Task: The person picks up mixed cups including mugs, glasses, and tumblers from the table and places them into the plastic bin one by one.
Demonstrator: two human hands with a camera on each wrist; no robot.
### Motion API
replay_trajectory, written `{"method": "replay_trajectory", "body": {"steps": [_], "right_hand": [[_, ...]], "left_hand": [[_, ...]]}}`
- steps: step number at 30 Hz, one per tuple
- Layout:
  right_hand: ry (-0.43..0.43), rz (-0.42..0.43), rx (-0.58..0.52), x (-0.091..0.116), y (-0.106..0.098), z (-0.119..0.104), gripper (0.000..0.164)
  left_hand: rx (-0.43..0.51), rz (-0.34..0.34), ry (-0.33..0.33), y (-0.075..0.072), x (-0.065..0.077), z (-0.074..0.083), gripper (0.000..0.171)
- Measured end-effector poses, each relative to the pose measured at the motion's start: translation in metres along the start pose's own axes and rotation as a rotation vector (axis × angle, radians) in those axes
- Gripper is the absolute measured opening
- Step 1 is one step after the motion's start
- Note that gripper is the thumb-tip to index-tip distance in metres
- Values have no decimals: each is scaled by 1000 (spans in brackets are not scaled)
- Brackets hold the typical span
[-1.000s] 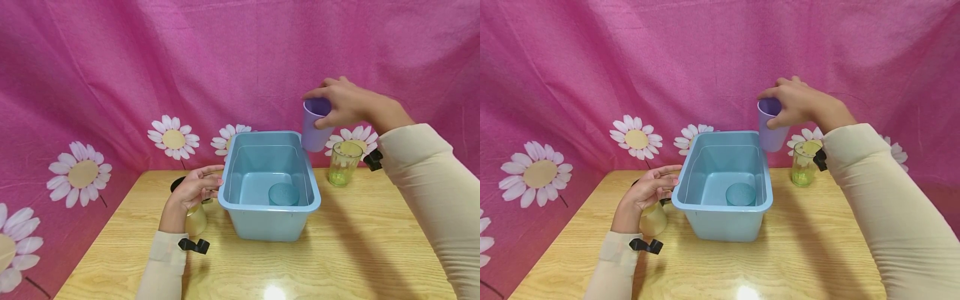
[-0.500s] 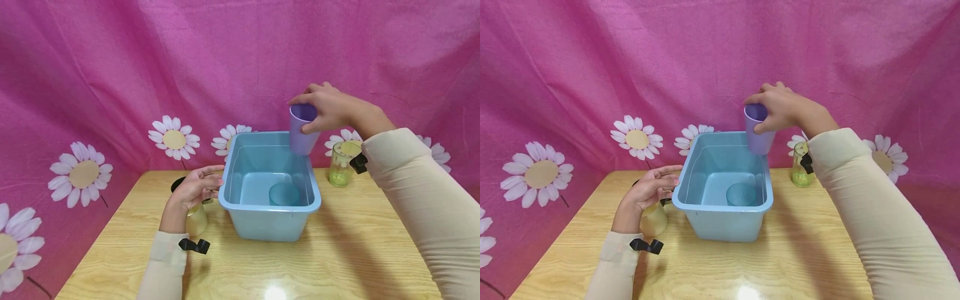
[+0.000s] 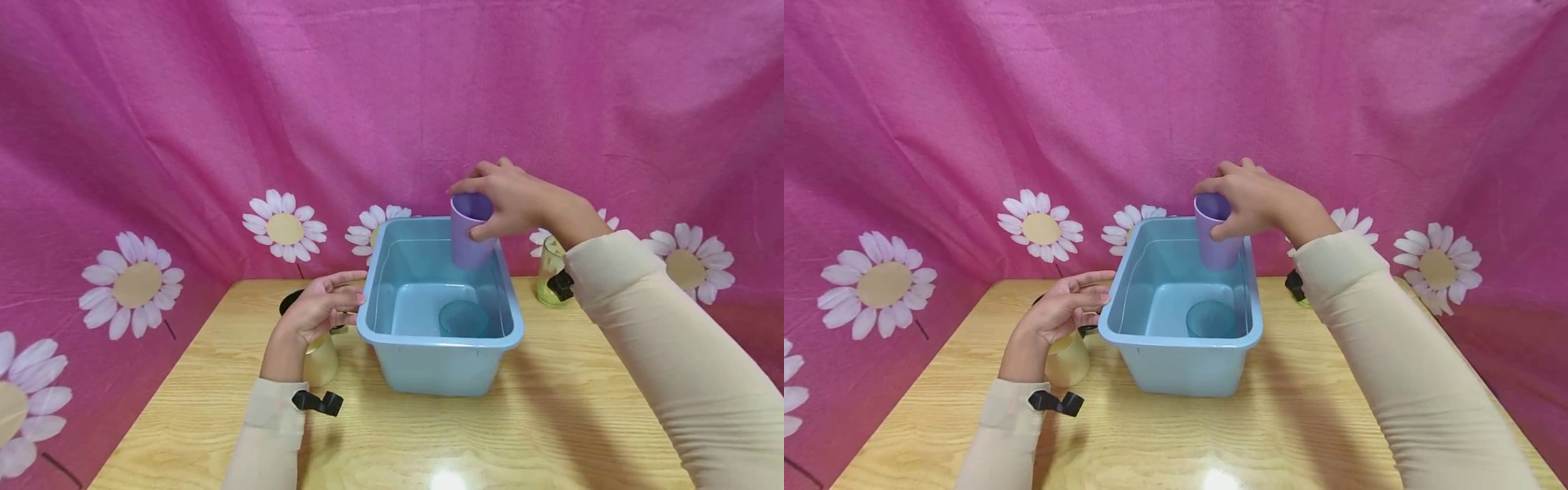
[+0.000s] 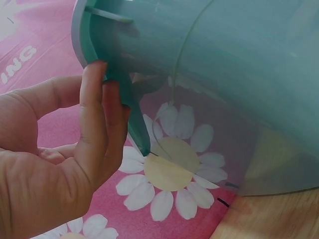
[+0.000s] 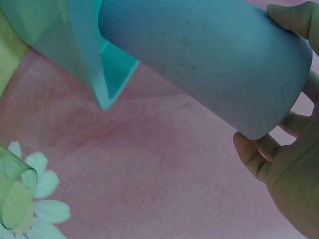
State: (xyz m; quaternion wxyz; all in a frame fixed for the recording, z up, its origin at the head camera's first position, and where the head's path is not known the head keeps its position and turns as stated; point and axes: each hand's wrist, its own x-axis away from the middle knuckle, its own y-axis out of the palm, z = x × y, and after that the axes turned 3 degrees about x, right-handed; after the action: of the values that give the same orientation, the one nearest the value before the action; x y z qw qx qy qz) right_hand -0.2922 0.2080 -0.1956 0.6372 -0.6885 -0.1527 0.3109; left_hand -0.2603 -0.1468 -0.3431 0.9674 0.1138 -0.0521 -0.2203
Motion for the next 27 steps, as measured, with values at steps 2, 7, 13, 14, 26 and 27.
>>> {"method": "replay_trajectory", "body": {"steps": [2,7,13,14,26,27], "right_hand": [[6,-10,-3,0,7,-1,68],[27,-39,-17,1,24,-4,70],[34,-46,-32,1,43,-6,71],[33,-49,-33,2,46,-6,72],[36,-79,-24,6,71,-5,71],[36,-82,-25,7,73,-6,71]], "left_hand": [[-3,1,0,0,0,-1,58],[-5,2,-4,0,1,-1,58],[-3,0,5,0,0,1,58],[-2,-1,4,0,0,1,58],[-9,-7,8,-1,0,1,57],[-11,-5,7,-1,0,1,57]]}}
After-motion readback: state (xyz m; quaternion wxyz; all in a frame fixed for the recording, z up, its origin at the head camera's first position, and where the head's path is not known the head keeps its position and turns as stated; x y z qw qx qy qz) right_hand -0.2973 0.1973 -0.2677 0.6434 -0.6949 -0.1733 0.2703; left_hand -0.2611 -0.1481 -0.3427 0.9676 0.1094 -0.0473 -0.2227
